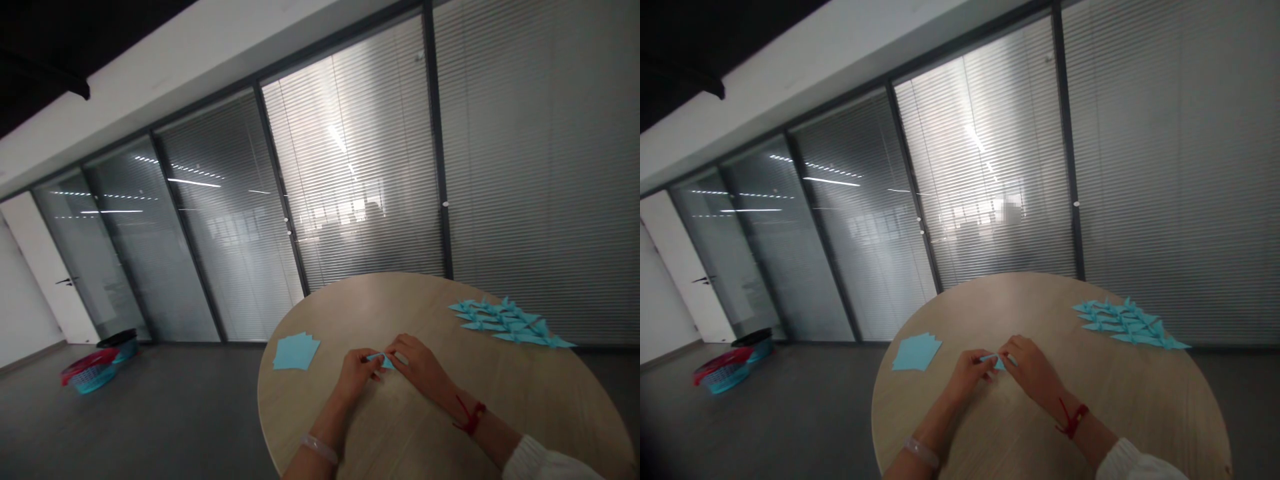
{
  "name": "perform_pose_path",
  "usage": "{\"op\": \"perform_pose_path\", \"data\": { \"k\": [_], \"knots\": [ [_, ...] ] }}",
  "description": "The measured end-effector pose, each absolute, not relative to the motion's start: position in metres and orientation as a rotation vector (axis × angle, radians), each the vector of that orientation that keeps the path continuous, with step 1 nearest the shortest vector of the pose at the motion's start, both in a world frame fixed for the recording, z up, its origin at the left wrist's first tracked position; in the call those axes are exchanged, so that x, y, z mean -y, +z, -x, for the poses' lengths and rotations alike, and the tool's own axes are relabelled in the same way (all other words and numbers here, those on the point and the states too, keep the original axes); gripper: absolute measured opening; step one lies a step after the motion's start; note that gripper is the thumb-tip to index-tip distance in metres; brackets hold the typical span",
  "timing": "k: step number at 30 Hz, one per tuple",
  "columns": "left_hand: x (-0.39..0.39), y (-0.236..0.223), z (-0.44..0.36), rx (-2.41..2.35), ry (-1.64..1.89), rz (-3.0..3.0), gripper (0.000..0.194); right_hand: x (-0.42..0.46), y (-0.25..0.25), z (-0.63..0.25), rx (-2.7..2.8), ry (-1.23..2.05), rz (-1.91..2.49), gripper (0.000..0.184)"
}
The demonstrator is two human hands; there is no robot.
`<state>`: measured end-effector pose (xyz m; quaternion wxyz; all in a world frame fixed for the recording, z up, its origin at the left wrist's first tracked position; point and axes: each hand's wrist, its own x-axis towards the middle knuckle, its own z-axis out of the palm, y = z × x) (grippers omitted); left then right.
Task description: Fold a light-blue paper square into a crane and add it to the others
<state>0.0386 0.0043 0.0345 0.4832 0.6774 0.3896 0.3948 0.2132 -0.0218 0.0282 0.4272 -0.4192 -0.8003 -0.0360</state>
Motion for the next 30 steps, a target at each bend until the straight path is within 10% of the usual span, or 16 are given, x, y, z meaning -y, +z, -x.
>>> {"op": "perform_pose_path", "data": {
  "k": [18,30],
  "knots": [
    [0.001,0.041,-0.037,-0.889,1.029,-1.331,0.047,0.028,0.039,-0.215,2.205,-0.243,0.886,0.034],
    [0.003,0.048,-0.037,-0.927,1.222,-1.795,0.036,0.023,0.035,-0.216,1.884,0.238,1.014,0.025]
  ]
}}
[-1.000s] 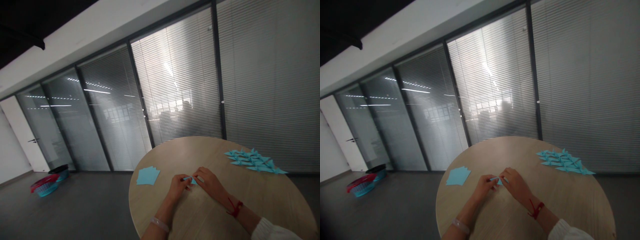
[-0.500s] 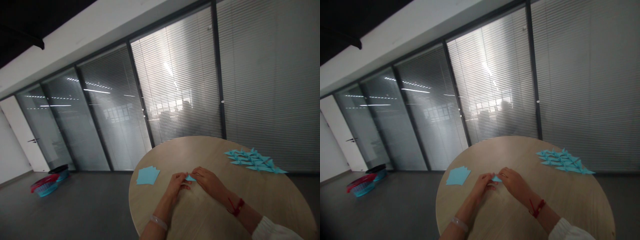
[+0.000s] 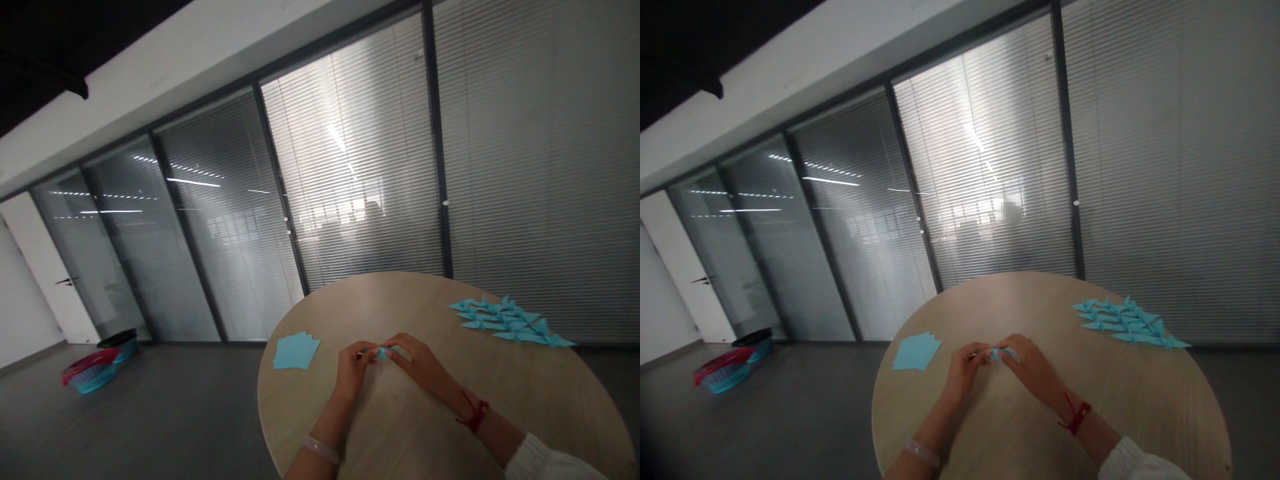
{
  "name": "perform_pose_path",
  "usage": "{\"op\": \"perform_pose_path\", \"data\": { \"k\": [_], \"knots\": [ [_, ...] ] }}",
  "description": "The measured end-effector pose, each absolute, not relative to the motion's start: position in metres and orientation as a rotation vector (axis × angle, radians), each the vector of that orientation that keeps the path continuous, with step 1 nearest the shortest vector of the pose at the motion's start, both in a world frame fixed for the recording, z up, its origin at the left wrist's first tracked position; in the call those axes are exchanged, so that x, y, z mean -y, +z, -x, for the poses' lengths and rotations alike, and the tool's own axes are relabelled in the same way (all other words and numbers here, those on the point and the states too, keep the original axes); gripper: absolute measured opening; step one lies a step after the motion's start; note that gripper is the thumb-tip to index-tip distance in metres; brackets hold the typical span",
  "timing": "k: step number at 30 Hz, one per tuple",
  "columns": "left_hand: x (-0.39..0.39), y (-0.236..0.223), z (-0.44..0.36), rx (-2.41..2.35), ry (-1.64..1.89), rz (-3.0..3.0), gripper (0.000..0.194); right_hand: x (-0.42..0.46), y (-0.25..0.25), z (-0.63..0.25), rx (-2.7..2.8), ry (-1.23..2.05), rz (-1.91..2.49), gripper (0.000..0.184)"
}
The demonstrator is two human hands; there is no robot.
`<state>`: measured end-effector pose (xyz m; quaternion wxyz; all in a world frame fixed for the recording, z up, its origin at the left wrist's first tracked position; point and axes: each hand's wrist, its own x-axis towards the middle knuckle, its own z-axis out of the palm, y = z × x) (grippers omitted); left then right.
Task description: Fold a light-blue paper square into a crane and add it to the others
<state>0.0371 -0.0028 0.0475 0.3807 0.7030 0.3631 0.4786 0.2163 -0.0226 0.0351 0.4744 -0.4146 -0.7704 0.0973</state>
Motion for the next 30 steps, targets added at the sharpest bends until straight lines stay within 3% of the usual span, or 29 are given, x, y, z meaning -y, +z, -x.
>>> {"op": "perform_pose_path", "data": {
  "k": [24,30],
  "knots": [
    [0.0067,0.0443,-0.0387,-1.004,1.168,-1.991,0.03,0.0187,0.0301,-0.2198,1.851,0.088,1.135,0.019],
    [0.0075,0.0462,-0.0374,-1.021,1.169,-1.992,0.031,0.0228,0.0358,-0.2177,1.844,0.251,1.153,0.019]
  ]
}}
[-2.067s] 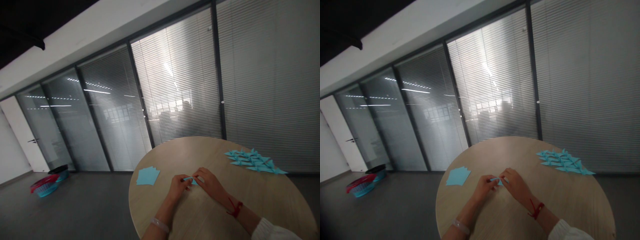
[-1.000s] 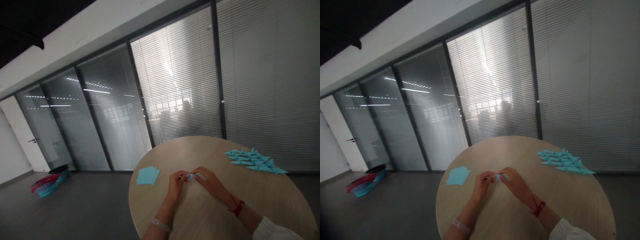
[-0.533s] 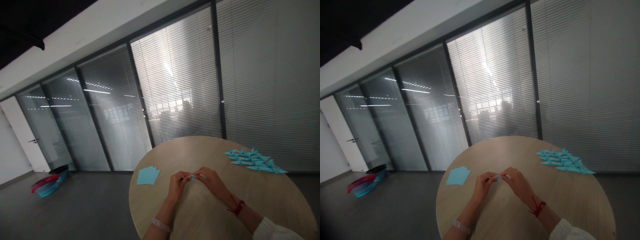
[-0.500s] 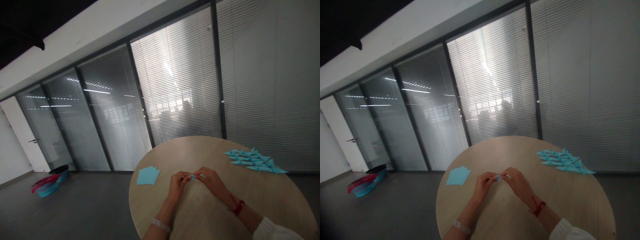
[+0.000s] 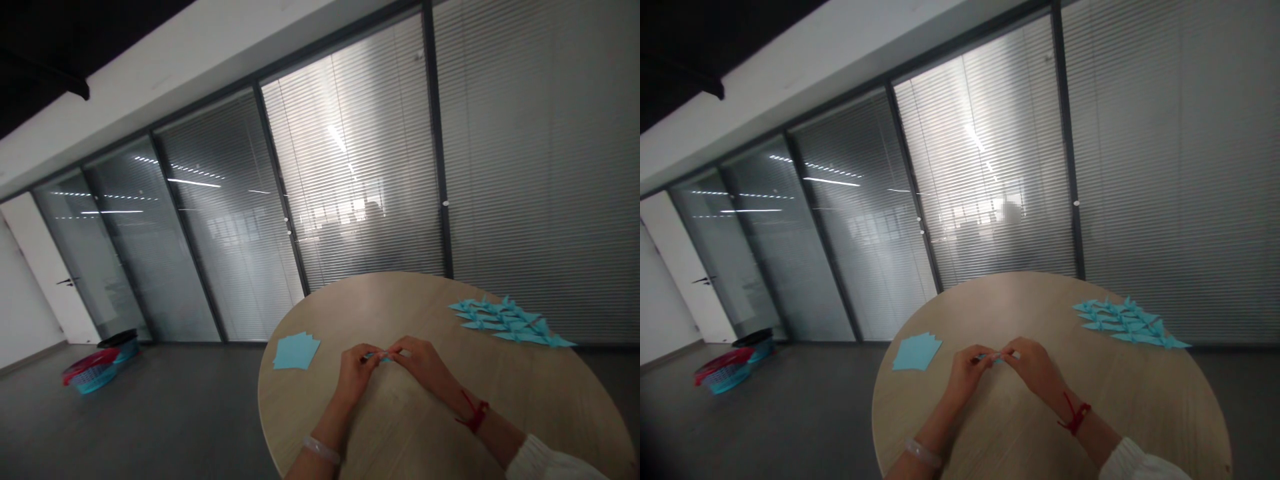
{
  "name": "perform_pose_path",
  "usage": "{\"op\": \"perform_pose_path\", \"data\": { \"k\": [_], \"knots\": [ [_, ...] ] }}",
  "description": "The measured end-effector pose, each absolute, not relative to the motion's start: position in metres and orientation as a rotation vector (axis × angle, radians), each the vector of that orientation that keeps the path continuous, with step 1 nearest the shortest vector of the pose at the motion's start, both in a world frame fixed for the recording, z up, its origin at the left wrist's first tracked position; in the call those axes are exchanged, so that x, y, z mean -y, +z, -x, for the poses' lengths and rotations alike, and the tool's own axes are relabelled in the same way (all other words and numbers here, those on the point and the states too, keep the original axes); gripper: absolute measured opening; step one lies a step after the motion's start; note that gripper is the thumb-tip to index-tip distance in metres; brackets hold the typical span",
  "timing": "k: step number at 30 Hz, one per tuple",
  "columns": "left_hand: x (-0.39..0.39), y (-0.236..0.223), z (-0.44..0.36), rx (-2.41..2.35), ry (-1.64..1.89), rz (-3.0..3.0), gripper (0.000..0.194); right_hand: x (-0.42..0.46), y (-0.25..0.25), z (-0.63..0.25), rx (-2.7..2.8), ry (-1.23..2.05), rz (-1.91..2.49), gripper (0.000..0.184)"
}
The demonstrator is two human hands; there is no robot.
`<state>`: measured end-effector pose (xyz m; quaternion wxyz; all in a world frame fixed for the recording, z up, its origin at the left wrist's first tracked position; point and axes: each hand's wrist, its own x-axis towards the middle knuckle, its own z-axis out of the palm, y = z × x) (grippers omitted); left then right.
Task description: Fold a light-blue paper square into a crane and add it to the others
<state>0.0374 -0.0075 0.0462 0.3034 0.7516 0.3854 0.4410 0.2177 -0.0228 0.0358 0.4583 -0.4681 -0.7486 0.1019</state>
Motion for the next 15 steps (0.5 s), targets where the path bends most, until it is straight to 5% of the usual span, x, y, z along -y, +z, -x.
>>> {"op": "perform_pose_path", "data": {
  "k": [15],
  "knots": [
    [0.0078,0.0456,-0.0382,-0.9,1.179,-1.862,0.037,0.0273,0.0429,-0.2194,1.822,0.442,1.113,0.018]
  ]
}}
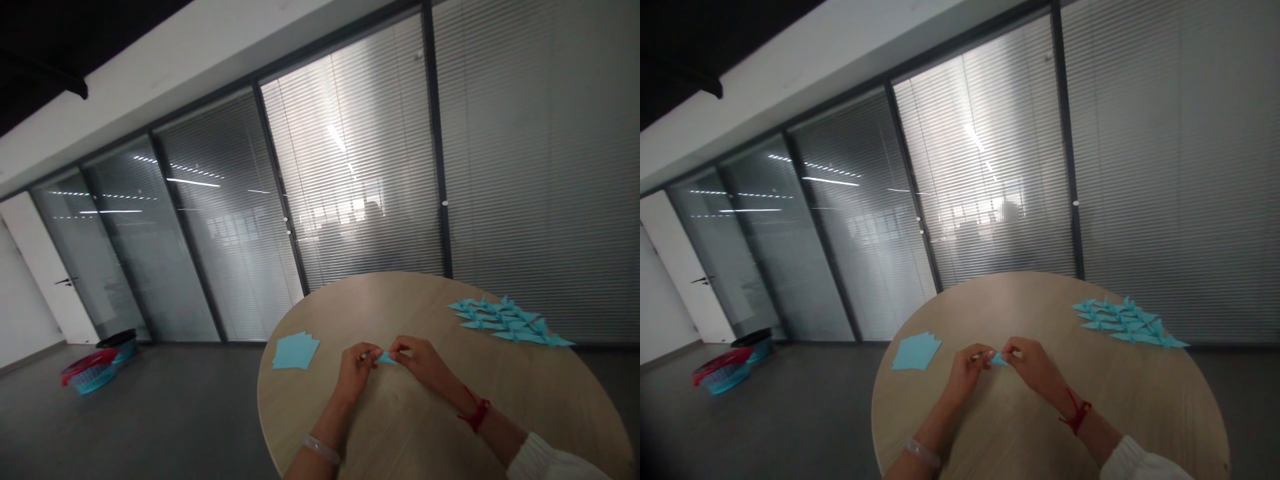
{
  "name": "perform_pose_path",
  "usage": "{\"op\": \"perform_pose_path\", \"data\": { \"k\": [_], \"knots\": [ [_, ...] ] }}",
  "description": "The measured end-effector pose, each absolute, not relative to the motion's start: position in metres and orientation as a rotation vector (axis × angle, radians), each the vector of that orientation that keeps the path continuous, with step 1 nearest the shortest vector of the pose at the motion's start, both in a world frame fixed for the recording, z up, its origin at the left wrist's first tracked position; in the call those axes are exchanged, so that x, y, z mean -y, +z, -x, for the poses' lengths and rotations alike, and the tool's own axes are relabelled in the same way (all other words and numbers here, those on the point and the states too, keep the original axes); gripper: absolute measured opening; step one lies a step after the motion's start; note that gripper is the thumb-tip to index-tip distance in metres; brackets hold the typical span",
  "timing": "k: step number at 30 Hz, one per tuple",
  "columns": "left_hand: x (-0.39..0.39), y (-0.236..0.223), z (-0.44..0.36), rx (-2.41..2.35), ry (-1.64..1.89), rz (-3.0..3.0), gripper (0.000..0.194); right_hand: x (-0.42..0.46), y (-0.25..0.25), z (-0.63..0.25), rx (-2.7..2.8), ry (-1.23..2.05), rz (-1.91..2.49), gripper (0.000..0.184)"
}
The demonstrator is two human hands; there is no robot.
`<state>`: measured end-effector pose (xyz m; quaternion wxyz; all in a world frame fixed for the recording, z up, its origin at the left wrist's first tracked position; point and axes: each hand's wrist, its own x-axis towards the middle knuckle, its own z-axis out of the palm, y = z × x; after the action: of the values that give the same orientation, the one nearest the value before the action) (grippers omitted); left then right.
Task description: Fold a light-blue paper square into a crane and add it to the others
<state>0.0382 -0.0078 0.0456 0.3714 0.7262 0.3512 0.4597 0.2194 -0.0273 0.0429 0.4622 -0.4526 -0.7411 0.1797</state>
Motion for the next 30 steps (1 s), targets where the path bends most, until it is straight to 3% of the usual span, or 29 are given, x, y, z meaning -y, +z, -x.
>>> {"op": "perform_pose_path", "data": {
  "k": [8,13,18,30],
  "knots": [
    [0.001,0.041,-0.038,-0.825,1.2,-1.702,0.038,0.014,0.03,-0.222,1.757,0.527,1.145,0.022],
    [-0.003,0.041,-0.039,-0.771,1.264,-1.438,0.078,0.011,0.028,-0.223,1.648,0.617,1.102,0.021],
    [-0.002,0.04,-0.042,-0.743,1.2,-1.413,0.063,0.016,0.028,-0.215,1.647,0.574,1.104,0.021],
    [-0.005,0.037,-0.044,-0.804,1.277,-1.378,0.051,0.022,0.026,-0.211,1.9,-0.197,0.926,0.024]
  ]
}}
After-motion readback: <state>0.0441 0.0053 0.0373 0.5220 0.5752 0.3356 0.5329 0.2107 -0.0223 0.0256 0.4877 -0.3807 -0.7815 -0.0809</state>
